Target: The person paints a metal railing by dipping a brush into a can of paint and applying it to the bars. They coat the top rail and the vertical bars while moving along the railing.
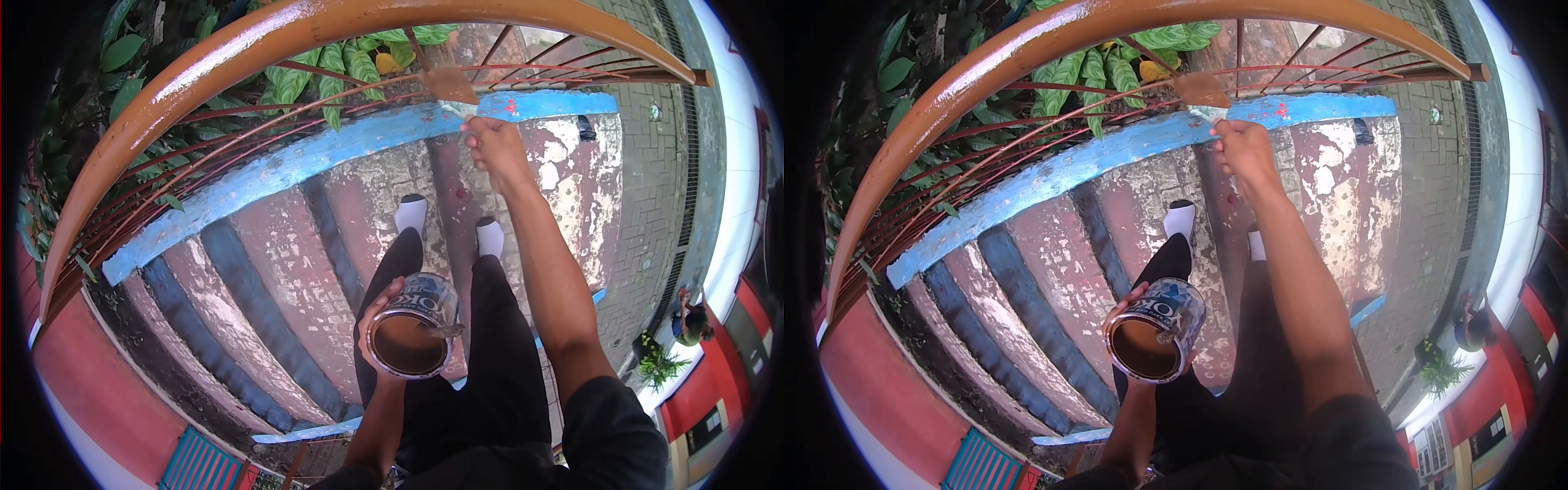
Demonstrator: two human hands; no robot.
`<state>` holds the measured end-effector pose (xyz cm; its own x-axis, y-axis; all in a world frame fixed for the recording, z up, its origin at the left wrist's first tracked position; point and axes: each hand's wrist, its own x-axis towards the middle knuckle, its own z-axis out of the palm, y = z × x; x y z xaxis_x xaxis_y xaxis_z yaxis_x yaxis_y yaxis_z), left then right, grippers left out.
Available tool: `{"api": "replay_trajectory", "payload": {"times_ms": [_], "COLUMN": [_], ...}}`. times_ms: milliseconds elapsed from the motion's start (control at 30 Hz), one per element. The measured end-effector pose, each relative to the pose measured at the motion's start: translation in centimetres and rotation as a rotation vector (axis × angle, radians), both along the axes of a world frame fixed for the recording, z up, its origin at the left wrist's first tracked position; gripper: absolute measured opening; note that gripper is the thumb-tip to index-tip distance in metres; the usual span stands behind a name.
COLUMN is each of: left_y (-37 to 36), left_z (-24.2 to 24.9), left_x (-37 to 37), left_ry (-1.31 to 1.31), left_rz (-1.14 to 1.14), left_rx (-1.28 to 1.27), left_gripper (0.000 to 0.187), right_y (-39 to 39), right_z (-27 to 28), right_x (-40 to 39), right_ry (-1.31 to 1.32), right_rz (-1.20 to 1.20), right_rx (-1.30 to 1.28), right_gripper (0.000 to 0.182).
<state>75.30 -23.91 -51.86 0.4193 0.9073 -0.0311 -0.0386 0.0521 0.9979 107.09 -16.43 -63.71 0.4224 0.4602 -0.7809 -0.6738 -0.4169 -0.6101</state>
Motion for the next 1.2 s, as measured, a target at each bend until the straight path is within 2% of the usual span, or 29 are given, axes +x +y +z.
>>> {"api": "replay_trajectory", "payload": {"times_ms": [133,200,267,367,533,600,700,767,867,1033,1200], "left_y": [-0.1,0.0,-0.2,-0.3,0.1,0.1,0.1,0.2,0.4,0.4,0.3], "left_z": [-0.1,-0.2,-0.5,-0.4,-0.2,-0.3,-0.1,-0.4,-0.5,-0.3,-1.0], "left_x": [-0.4,-0.5,-0.8,-0.7,-0.6,-0.4,-0.4,-0.7,-0.7,-0.6,-1.1], "left_ry": [0.035,0.122,0.096,0.057,0.079,0.069,0.082,0.081,0.068,0.057,0.037], "left_rz": [0.006,-0.014,0.000,0.010,-0.016,-0.022,-0.007,-0.010,-0.008,-0.011,-0.014], "left_rx": [0.011,0.085,0.060,0.007,0.040,0.062,0.052,0.053,0.035,0.019,0.020], "left_gripper": [0.038,0.038,0.038,0.038,0.038,0.038,0.039,0.040,0.041,0.040,0.039], "right_y": [-2.3,-2.1,-1.8,0.2,1.0,-0.1,-3.2,-3.9,-4.4,-0.2,1.9], "right_z": [-2.1,-2.4,-2.3,0.1,2.0,0.7,-3.1,-3.8,-3.0,-1.2,3.0], "right_x": [3.8,4.3,3.9,0.9,0.6,2.3,5.2,5.4,3.3,0.8,1.4], "right_ry": [0.011,-0.011,-0.032,-0.163,-0.094,-0.002,-0.058,-0.080,-0.081,-0.025,-0.006], "right_rz": [-0.128,-0.125,-0.125,0.065,0.146,0.062,-0.086,-0.172,0.018,0.160,0.071], "right_rx": [-0.010,-0.028,-0.047,-0.090,-0.023,-0.009,-0.076,-0.113,-0.145,-0.048,-0.004], "right_gripper": [0.020,0.021,0.022,0.022,0.022,0.023,0.022,0.020,0.018,0.020,0.020]}}
